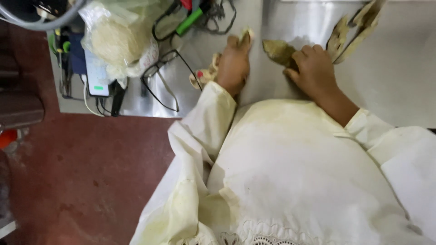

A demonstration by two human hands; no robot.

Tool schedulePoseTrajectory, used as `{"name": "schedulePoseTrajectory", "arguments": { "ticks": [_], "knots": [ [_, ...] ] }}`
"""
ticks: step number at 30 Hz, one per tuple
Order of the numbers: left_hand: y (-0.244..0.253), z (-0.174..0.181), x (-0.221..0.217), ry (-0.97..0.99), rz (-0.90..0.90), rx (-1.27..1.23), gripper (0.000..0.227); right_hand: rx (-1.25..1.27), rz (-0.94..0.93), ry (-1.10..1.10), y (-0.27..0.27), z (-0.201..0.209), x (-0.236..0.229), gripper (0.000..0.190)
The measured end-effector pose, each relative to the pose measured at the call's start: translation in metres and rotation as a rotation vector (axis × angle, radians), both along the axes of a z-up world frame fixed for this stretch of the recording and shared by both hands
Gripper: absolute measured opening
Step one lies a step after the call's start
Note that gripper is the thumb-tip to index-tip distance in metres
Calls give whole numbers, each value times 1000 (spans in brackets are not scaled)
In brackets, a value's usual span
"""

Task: Wrapping dried leaves into small bundles on a stainless steel table

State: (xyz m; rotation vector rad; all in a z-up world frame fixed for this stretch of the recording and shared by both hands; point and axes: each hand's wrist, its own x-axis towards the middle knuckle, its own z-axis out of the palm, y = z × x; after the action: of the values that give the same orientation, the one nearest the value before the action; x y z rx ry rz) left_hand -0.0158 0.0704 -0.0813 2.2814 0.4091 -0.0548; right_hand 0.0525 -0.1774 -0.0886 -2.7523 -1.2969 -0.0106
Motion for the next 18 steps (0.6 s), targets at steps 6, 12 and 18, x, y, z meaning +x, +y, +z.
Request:
{"name": "schedulePoseTrajectory", "arguments": {
  "ticks": [6,12,18],
  "knots": [
    [-6,-64,-7,-38,-55,471,46,133,-12,-40,2,-16,-6,21],
    [-1,-74,-4,-42,-55,505,48,859,-313,757,4,15,3,4],
    [24,-109,5,-171,143,119,64,601,-413,613,11,50,-9,16]
  ]
}}
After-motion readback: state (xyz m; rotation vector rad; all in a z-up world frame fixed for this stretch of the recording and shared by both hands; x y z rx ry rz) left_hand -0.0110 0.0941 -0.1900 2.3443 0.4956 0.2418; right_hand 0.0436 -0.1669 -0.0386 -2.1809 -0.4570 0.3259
